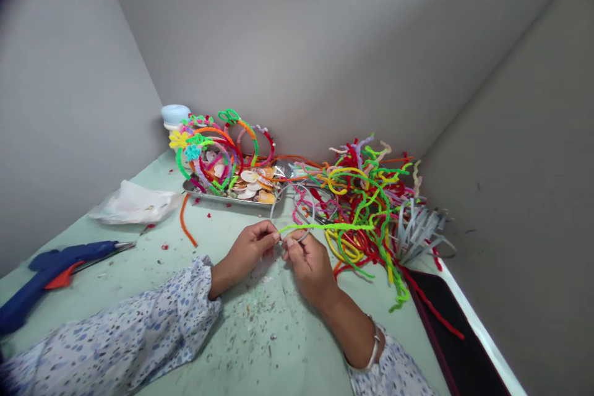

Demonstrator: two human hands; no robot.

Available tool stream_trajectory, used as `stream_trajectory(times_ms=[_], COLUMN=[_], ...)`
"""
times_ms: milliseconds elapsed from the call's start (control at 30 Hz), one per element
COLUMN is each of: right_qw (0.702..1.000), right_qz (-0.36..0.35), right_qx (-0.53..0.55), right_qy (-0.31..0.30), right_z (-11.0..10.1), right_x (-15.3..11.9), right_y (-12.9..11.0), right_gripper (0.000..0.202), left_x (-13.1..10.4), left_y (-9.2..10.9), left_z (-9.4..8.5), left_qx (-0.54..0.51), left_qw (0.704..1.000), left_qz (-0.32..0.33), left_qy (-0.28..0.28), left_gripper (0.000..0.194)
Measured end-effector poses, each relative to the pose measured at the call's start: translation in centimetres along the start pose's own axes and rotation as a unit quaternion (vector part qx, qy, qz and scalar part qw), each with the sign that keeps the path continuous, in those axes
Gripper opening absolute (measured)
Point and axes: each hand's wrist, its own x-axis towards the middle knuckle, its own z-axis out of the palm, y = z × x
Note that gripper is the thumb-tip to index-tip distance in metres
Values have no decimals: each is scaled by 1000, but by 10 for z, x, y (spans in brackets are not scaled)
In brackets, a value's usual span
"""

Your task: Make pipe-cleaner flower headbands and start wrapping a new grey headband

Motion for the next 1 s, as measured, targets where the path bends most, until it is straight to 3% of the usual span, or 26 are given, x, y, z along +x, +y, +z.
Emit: stream_trajectory(times_ms=[200, 433, 600, 1000], right_qw=[1000, 976, 957, 957], right_qz=[-7, 86, 109, 110], right_qx=[-5, 193, 252, 256], right_qy=[-5, 59, 95, 77], right_z=[0, 6, 4, 5], right_x=[-1, 5, 11, 11], right_y=[-2, -1, -1, -1], right_gripper=[22, 24, 24, 23], left_x=[0, -2, -4, -9], left_y=[1, 5, 7, 8], left_z=[-1, 0, 1, 3], left_qx=[-11, -45, -85, 43], left_qw=[1000, 999, 996, 998], left_qz=[-3, 3, 11, 36], left_qy=[-13, -8, 16, 36], left_gripper=[18, 23, 24, 16])
